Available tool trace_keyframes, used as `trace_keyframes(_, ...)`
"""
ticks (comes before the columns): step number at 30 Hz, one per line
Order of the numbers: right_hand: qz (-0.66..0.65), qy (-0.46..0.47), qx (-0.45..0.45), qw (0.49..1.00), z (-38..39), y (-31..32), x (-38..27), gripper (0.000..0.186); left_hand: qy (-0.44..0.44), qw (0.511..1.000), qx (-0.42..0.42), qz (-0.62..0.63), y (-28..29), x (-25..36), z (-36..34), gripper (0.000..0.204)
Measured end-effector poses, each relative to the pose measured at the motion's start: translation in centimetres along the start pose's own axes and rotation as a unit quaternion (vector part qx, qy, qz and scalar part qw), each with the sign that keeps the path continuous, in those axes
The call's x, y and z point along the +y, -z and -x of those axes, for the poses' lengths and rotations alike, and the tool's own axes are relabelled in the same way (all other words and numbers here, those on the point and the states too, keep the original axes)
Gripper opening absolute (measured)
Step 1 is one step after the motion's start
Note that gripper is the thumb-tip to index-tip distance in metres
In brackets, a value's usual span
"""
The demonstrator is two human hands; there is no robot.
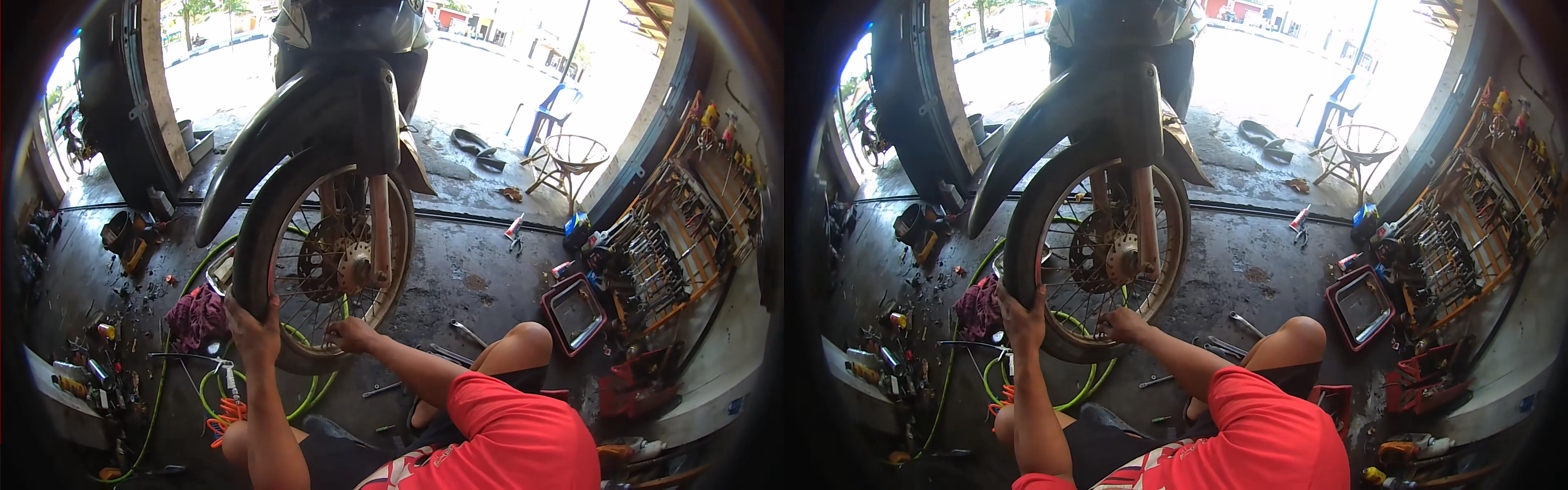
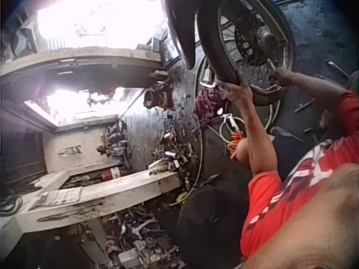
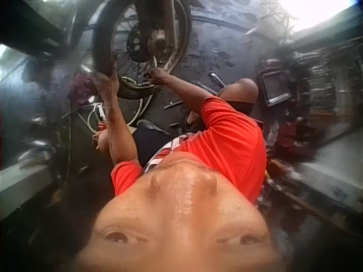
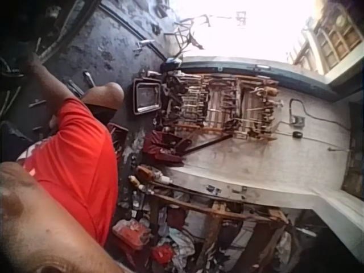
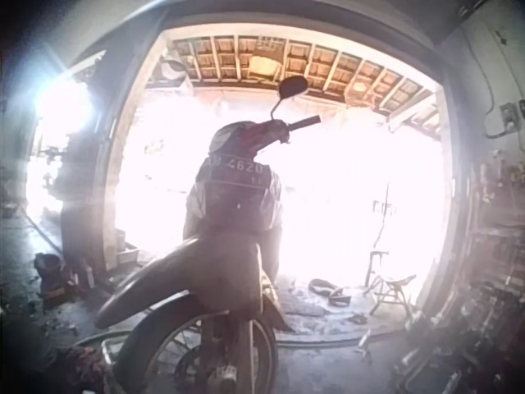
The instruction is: The person pulls an inner tube out from a motorcycle tire, handles the wheel, and uses an air compressor hose with a pressure gauge to inflate the tire before tightening a nut on the axle with a wrench.
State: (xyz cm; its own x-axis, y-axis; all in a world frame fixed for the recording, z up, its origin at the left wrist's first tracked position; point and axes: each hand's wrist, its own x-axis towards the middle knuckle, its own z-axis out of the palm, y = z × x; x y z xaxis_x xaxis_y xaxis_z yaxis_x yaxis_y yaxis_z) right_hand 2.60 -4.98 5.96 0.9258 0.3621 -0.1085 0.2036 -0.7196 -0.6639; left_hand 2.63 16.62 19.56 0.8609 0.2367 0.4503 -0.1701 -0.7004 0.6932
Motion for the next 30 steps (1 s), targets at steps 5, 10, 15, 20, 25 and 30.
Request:
trace_keyframes(5,0.006,0.023,0.0,1.0,-0.7,-0.4,1.2,0.031,-0.009,1.0,0.004,0.017,0.6,0.8,-0.4,0.089)
trace_keyframes(10,0.107,-0.025,-0.005,0.994,-0.7,-1.1,1.6,0.036,-0.001,1.0,-0.007,-0.009,-1.0,-1.2,-0.5,0.098)
trace_keyframes(15,-0.068,0.039,0.23,0.97,4.6,-6.8,2.9,0.037,0.021,0.998,-0.048,-0.032,-0.1,-0.3,-0.4,0.097)
trace_keyframes(20,0.144,-0.103,0.271,0.946,12.1,-11.9,12.1,0.033,0.043,0.997,-0.061,-0.023,0.3,0.7,-0.6,0.097)
trace_keyframes(25,0.156,-0.517,0.362,0.76,12.0,-5.0,25.8,0.03,0.036,0.997,-0.067,-0.006,-0.4,0.4,-0.6,0.097)
trace_keyframes(30,0.146,-0.67,0.111,0.72,14.4,0.8,30.9,0.05,0.011,0.999,-0.022,-0.041,1.2,-0.3,-0.3,0.093)
